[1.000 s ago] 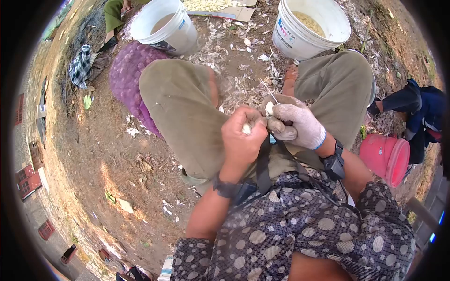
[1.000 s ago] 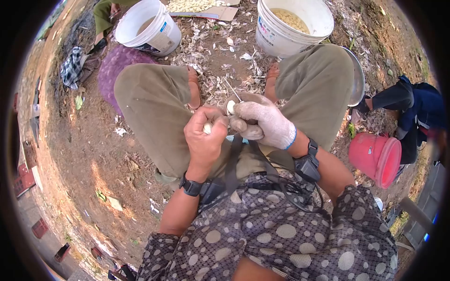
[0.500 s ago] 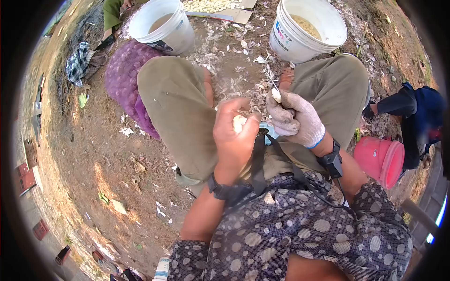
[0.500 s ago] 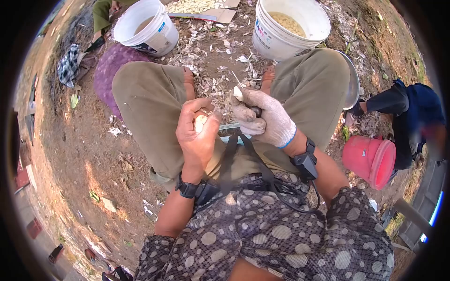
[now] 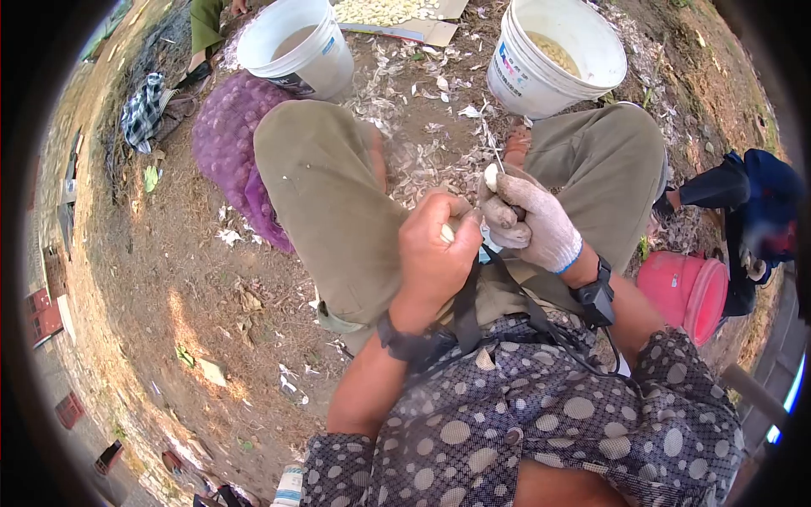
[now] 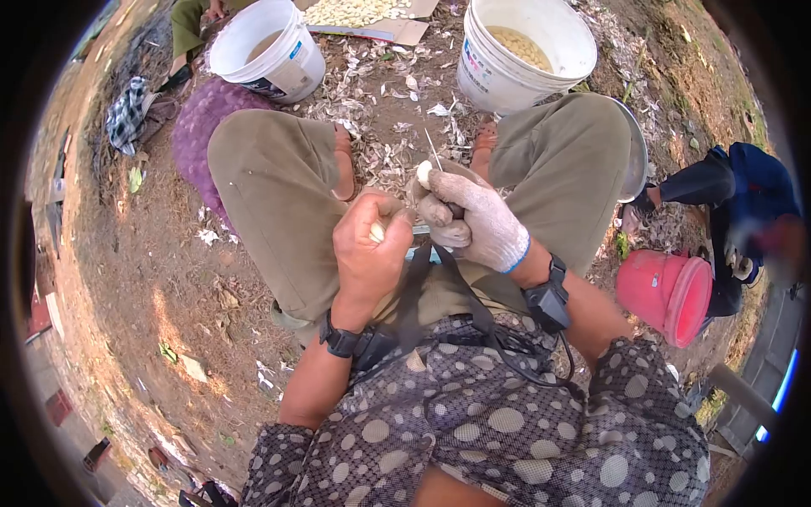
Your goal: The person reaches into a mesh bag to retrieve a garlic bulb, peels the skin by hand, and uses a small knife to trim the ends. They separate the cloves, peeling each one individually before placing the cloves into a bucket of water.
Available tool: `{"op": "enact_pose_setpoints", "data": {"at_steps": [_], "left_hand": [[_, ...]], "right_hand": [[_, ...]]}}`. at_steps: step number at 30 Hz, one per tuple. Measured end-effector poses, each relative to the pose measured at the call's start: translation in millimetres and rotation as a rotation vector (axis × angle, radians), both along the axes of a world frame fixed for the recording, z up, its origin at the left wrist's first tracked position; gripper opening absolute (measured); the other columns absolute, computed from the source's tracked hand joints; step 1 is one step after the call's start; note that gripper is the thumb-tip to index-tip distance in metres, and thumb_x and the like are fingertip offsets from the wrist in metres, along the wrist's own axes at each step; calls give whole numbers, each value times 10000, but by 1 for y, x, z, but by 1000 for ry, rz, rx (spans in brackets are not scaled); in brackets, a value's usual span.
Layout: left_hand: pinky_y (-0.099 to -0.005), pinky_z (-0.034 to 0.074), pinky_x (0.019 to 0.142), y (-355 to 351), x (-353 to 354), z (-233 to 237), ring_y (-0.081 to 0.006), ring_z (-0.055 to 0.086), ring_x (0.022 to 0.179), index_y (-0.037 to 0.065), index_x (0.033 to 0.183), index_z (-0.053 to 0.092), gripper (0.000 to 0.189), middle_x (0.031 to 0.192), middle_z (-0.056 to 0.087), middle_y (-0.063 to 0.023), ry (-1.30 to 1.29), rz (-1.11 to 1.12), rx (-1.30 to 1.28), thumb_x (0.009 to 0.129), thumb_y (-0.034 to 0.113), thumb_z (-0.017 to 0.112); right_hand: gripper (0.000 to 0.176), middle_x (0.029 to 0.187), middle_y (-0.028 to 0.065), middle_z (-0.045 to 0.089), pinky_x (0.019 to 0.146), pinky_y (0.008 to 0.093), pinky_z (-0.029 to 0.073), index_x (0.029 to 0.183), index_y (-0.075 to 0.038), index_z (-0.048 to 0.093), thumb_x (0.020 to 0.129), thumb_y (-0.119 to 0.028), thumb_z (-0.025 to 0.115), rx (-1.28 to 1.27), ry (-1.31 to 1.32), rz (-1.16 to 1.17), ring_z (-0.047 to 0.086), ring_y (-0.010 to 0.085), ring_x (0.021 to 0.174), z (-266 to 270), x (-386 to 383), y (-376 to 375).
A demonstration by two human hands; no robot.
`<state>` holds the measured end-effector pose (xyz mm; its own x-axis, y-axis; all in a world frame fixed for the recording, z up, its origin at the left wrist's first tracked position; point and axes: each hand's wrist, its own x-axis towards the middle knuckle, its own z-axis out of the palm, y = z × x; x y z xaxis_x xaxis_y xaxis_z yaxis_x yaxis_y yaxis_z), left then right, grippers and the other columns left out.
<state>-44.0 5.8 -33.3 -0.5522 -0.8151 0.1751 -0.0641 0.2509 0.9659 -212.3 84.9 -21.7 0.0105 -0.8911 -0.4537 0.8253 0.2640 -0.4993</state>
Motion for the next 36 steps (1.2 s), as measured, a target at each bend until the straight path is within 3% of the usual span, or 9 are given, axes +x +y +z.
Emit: {"op": "enact_pose_setpoints", "data": {"at_steps": [6,11,15,18,23,26,28,32,36], "left_hand": [[-355,492,693,2,2,3,-187,615,736,-40,891,673,171,787,641,-105,-114,-252,367,918,126,708],[-318,518,735,1,1,-2,-123,627,796,-27,970,693,247,821,665,-61,-209,-218,530,979,219,681],[-259,462,629,-3,0,-2,-79,565,737,31,1125,622,168,863,619,2,-156,-200,754,1023,164,617],[-289,493,659,-4,2,5,-130,590,790,29,1260,556,247,1016,626,-49,177,-87,1042,1032,125,564],[-396,525,899,-11,5,-19,-202,598,1071,23,1326,513,317,1207,586,-114,626,-15,976,1023,109,550],[-416,522,1010,-12,2,-17,-234,597,1179,34,1342,504,338,1250,593,-122,678,12,979,1025,135,564],[-428,509,1045,-14,0,-18,-253,597,1197,18,1344,485,342,1293,577,-137,694,-29,960,1040,146,576],[-449,488,1090,-7,-7,-10,-273,575,1280,-2,1382,452,418,1367,560,-165,738,-180,1022,1054,209,601],[-454,467,1130,-5,-7,-8,-297,563,1322,-17,1455,396,541,1428,536,-194,680,-238,981,1072,311,592]], "right_hand": [[288,708,-8,513,419,228,273,1098,-56,592,1127,-324,492,31,305,-245,355,61,466,25,-42,-9],[379,712,-20,499,437,206,252,1025,-61,605,1107,-427,550,20,625,-573,340,40,499,82,-167,-52],[418,726,18,539,427,213,282,998,-61,596,1095,-465,551,-1,545,-593,382,58,512,83,-225,-51],[369,708,26,565,427,224,297,990,-63,613,1090,-416,573,69,661,-579,412,63,499,67,-177,-39],[219,716,-23,572,456,202,345,1048,-54,627,1052,-270,588,163,718,-280,454,39,515,44,-58,-23],[214,722,-27,562,474,197,363,1039,-54,616,1044,-268,601,128,810,-8,478,18,554,39,-12,-14],[242,722,-26,538,512,247,393,1007,-27,612,985,-254,692,77,801,48,481,46,584,33,9,-12],[373,792,54,629,588,329,486,1026,-11,626,856,-272,832,16,1262,161,560,117,638,29,26,-14],[388,813,70,669,604,316,496,1025,-16,641,850,-297,843,-26,1287,143,587,108,667,30,20,-11]]}}
